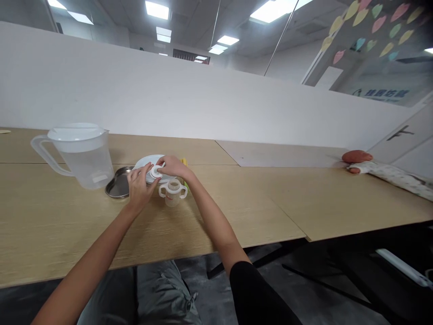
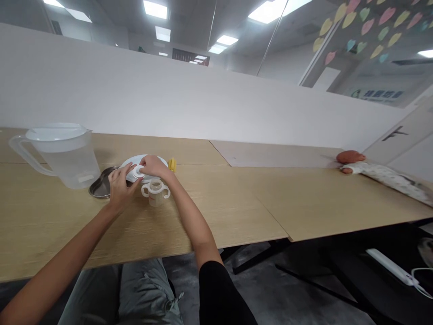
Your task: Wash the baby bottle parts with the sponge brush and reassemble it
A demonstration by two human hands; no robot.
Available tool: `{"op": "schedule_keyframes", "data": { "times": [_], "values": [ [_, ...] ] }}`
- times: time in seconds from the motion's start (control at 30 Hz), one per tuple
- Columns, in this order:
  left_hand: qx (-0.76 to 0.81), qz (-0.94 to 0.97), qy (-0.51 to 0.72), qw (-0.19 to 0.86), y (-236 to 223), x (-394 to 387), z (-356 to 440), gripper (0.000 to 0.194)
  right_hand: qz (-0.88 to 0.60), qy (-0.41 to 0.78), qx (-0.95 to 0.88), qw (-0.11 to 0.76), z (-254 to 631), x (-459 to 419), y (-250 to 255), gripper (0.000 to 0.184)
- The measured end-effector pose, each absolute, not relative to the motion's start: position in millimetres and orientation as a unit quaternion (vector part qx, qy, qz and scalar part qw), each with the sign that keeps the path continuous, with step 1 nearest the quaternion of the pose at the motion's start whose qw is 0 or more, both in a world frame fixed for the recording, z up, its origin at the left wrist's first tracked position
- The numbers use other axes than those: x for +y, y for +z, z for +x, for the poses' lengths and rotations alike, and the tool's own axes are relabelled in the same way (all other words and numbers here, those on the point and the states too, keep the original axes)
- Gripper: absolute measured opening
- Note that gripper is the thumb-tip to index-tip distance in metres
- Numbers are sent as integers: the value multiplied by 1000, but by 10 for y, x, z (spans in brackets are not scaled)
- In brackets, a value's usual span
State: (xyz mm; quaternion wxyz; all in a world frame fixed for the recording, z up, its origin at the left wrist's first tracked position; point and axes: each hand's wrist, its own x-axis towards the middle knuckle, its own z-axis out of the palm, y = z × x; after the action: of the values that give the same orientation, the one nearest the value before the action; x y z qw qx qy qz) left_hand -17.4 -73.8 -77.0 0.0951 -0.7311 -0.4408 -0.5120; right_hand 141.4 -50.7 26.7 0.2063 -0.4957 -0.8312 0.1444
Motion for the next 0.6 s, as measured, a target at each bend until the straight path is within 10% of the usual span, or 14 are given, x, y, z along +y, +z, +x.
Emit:
{"op": "schedule_keyframes", "data": {
  "times": [0.6],
  "values": [
    [-466, -732, -491, 80, -760, -756, -256, 47, -631, 93, -759, 134, 1467, -164, -210, 16]
  ]
}}
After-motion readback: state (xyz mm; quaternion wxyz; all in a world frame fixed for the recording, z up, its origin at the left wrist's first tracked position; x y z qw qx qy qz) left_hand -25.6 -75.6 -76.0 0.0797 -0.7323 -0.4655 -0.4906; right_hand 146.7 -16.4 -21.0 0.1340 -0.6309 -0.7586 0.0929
